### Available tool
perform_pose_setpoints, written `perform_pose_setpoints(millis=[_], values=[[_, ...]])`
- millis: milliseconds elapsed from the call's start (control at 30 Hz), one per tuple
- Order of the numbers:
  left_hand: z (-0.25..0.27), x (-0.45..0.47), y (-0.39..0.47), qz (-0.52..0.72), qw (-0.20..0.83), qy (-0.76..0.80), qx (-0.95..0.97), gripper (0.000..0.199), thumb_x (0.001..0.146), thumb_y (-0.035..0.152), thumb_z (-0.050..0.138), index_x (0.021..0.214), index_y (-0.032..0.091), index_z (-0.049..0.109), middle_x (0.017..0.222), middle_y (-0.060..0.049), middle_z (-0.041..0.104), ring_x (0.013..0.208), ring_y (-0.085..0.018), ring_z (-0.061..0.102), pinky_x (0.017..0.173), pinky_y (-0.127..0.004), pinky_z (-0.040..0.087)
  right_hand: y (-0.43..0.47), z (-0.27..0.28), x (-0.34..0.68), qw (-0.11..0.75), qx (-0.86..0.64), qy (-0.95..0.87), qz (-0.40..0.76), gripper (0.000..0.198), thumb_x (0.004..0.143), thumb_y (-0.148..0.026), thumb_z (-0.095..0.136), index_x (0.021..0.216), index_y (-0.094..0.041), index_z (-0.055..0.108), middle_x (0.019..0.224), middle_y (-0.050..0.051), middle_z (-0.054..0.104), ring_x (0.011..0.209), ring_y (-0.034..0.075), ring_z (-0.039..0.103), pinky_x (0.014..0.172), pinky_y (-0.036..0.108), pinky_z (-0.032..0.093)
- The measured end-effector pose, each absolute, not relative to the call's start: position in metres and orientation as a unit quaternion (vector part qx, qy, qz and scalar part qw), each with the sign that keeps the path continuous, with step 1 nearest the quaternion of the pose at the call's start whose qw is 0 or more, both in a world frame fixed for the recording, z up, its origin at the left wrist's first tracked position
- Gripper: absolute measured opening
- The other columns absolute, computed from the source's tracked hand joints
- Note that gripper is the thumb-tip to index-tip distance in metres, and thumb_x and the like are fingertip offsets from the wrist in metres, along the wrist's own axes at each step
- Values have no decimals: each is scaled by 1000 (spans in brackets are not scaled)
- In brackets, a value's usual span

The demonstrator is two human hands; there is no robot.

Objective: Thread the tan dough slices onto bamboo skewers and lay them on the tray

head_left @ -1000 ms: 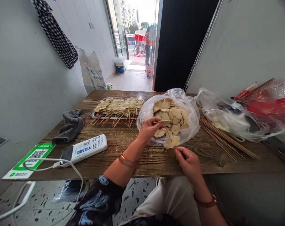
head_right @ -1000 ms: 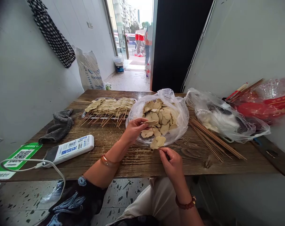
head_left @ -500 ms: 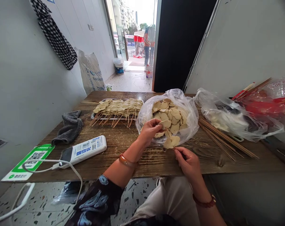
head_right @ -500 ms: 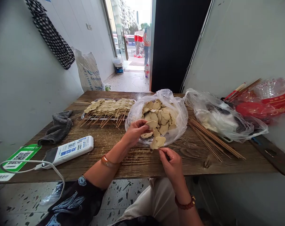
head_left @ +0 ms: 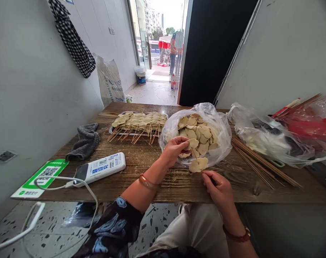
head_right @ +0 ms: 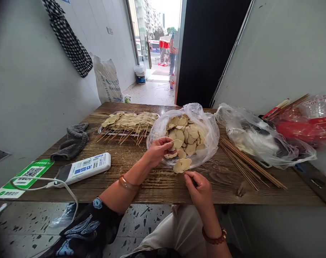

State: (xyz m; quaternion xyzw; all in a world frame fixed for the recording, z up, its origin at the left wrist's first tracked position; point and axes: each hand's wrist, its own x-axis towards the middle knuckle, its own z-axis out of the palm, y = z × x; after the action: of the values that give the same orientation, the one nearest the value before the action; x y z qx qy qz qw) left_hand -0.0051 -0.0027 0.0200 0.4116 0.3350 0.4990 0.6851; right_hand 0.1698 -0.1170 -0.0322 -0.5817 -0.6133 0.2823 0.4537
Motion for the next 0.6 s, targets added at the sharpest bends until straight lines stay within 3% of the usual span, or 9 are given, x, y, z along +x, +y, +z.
perform_pose_setpoints(millis=[167, 600], values=[[19, -3, -4, 484, 679, 340, 435, 41, 57, 39, 83, 78, 10, 63, 64, -1, 62, 52, -7, 56, 53, -21, 47, -117, -33, 169, 459, -585, -604, 288, 31, 88, -42, 55, 92, -19, 75, 65, 3, 64, 50, 13, 54, 42, 22, 39], [22, -1, -5, 496, 598, 365, 513, 26, 65, 33, 74, 78, 13, 64, 66, 1, 61, 54, -7, 54, 52, -18, 43, -116, -36, 170, 462, -589, -590, 302, 32, 88, -42, 55, 94, -17, 74, 69, 4, 66, 50, 12, 54, 40, 21, 37]])
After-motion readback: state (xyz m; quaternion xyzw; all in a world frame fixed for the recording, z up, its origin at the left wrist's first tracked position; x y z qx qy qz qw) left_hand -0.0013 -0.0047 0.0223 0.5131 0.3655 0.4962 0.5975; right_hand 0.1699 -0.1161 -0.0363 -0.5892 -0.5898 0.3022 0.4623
